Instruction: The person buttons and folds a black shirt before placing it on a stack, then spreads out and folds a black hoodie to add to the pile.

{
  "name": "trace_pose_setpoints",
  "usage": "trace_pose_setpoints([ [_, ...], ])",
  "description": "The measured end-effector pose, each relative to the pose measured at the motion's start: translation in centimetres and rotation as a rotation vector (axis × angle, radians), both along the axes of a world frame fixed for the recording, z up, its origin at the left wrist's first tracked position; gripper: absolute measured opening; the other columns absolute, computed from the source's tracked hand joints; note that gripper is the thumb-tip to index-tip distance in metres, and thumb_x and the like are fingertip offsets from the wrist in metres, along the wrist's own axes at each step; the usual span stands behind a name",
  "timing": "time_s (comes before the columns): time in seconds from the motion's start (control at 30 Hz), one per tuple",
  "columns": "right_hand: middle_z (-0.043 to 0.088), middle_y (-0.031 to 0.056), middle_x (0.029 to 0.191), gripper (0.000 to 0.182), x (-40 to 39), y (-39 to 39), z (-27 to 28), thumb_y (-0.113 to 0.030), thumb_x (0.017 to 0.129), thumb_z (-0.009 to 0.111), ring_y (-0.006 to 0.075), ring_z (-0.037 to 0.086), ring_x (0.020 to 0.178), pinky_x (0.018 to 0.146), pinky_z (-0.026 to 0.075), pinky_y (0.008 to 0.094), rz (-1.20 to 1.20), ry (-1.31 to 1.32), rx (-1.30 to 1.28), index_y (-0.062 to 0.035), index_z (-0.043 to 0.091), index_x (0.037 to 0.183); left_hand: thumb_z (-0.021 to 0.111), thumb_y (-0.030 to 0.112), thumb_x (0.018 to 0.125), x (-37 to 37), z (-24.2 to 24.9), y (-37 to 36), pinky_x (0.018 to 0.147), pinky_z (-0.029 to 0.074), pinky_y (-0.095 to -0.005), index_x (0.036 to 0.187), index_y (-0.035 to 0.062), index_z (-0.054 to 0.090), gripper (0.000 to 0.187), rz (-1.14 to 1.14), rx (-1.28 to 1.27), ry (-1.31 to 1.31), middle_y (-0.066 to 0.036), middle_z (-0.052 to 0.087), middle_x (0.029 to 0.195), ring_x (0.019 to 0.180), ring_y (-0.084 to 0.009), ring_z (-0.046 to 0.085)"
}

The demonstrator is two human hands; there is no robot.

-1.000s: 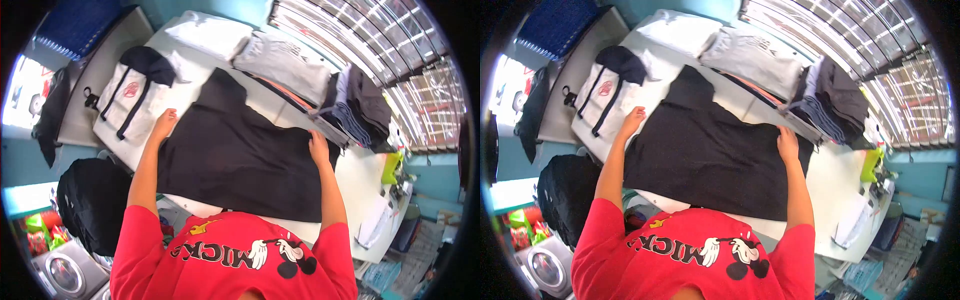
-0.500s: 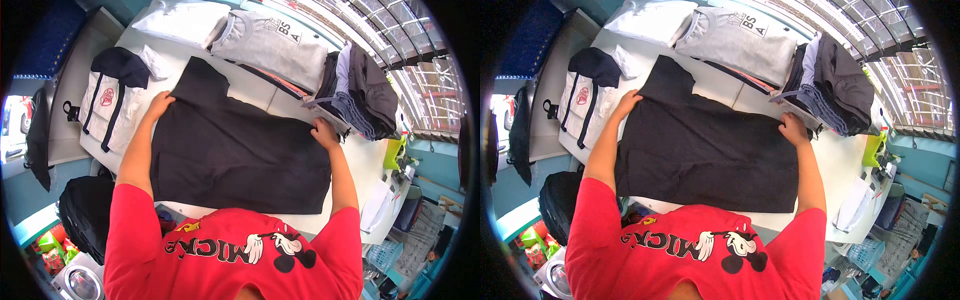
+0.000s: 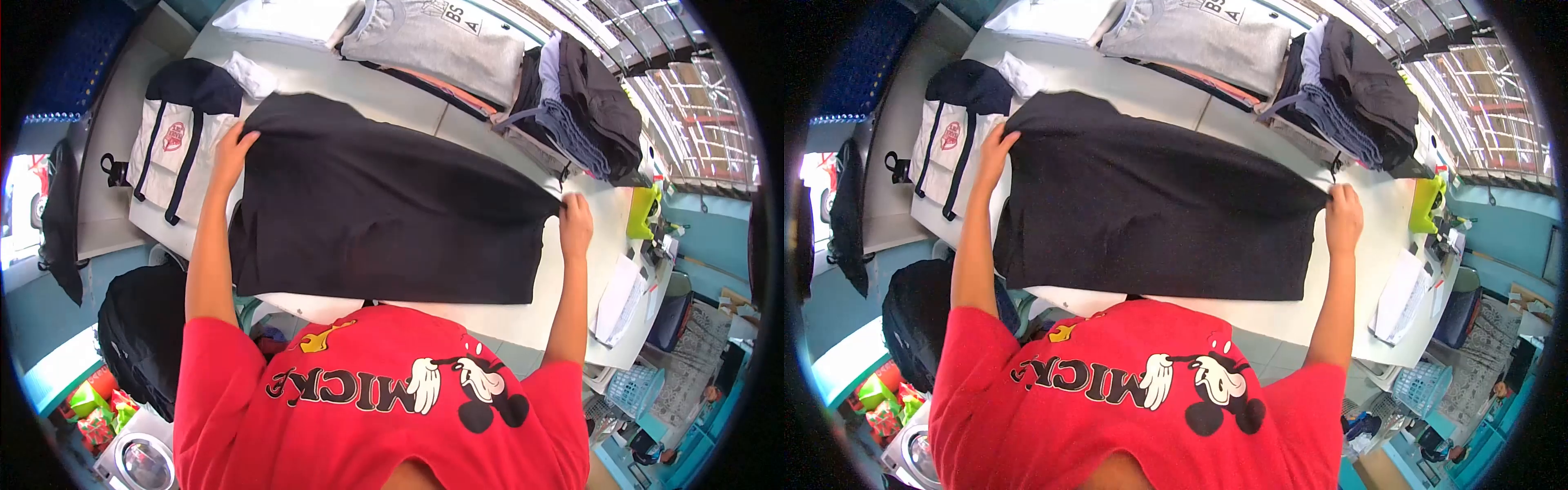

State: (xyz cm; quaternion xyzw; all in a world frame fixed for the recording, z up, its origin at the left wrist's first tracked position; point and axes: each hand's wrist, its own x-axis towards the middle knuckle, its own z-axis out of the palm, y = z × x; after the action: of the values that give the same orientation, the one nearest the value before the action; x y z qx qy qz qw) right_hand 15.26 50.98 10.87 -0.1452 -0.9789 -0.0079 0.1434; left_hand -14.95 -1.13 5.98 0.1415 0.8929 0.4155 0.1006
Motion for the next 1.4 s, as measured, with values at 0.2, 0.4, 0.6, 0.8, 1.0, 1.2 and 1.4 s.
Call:
trace_pose_setpoints([
  [0.2, 0.044, 0.0096, 0.074, 0.022, 12.2, -5.1, -2.2, 0.009, 0.058, 0.053, 0.0276, 0.047, 0.072, 0.063, 0.038, 0.0371, -0.221, 0.065, -0.024, -0.0045, 0.043, 0.072, 0.054, 0.003, 0.073, 16.0, 3.2, -6.1, 0.085, 0.038, -0.033, 0.102, -0.0018, 0.054, 0.03, 0.219, -0.156, 0.188, -0.016, 0.056, 0.101, 0.096, -0.0281, 0.053],
  [0.4, 0.045, 0.0075, 0.076, 0.026, 15.9, -8.1, -7.9, 0.008, 0.054, 0.053, 0.0269, 0.048, 0.074, 0.064, 0.039, 0.0374, -0.295, -0.09, -0.204, -0.0068, 0.044, 0.073, 0.055, -0.003, 0.067, 23.6, -4.0, -7.7, 0.08, 0.042, -0.0357, 0.085, 0.0012, 0.055, 0.018, 0.288, -0.167, 0.23, -0.012, 0.059, 0.093, 0.089, -0.0276, 0.055],
  [0.6, 0.045, 0.0081, 0.075, 0.025, 16.8, -7.3, -6.7, 0.006, 0.055, 0.056, 0.0273, 0.047, 0.076, 0.065, 0.036, 0.0388, -0.217, 0.043, -0.041, -0.0073, 0.045, 0.072, 0.05, -0.003, 0.062, 23.8, -1.4, -7.4, 0.079, 0.043, -0.0367, 0.085, -0.0008, 0.056, 0.024, 0.233, -0.204, 0.422, -0.014, 0.059, 0.092, 0.087, -0.0295, 0.055],
  [0.8, 0.048, 0.0076, 0.076, 0.011, 19.7, -7.9, -10.1, 0.003, 0.064, 0.05, 0.0269, 0.048, 0.078, 0.066, 0.038, 0.0377, -0.277, -0.128, -0.047, -0.0066, 0.047, 0.069, 0.053, 0.001, 0.063, 25.3, -6.6, -8.2, 0.081, 0.037, -0.0409, 0.092, 0.0048, 0.059, 0.029, 0.226, -0.358, 0.384, -0.009, 0.058, 0.097, 0.093, -0.0265, 0.052],
  [1.0, 0.056, 0.0103, 0.079, 0.011, 12.8, -10.8, -11.0, 0.0, 0.072, 0.05, 0.021, 0.055, 0.074, 0.07, 0.044, 0.0296, -0.241, 0.268, -0.677, -0.0013, 0.055, 0.082, 0.047, 0.027, 0.078, 24.3, -1.7, -5.0, 0.08, 0.036, -0.0439, 0.099, 0.003, 0.058, 0.033, 0.349, -0.49, -0.065, -0.011, 0.06, 0.098, 0.093, -0.0288, 0.054],
  [1.2, 0.061, 0.0071, 0.082, 0.018, 0.0, -24.4, -7.5, -0.016, 0.083, 0.048, 0.0125, 0.057, 0.07, 0.062, 0.045, 0.0243, -0.028, -0.22, -1.562, -0.006, 0.049, 0.099, 0.044, 0.044, 0.082, 22.8, -2.6, -3.8, 0.079, 0.04, -0.042, 0.101, 0.0026, 0.056, 0.047, 0.512, -0.381, -0.223, -0.018, 0.059, 0.097, 0.091, -0.0344, 0.055],
  [1.4, 0.057, 0.0114, 0.088, 0.022, -5.2, -30.3, -10.9, -0.011, 0.077, 0.057, 0.0205, 0.056, 0.083, 0.07, 0.043, 0.0271, 0.25, -0.246, -1.281, -0.0038, 0.051, 0.097, 0.049, 0.035, 0.083, 21.6, -3.6, -3.6, 0.07, 0.043, -0.0406, 0.093, 0.0031, 0.056, 0.034, 0.549, -0.251, -0.101, -0.016, 0.061, 0.085, 0.081, -0.0332, 0.057],
])
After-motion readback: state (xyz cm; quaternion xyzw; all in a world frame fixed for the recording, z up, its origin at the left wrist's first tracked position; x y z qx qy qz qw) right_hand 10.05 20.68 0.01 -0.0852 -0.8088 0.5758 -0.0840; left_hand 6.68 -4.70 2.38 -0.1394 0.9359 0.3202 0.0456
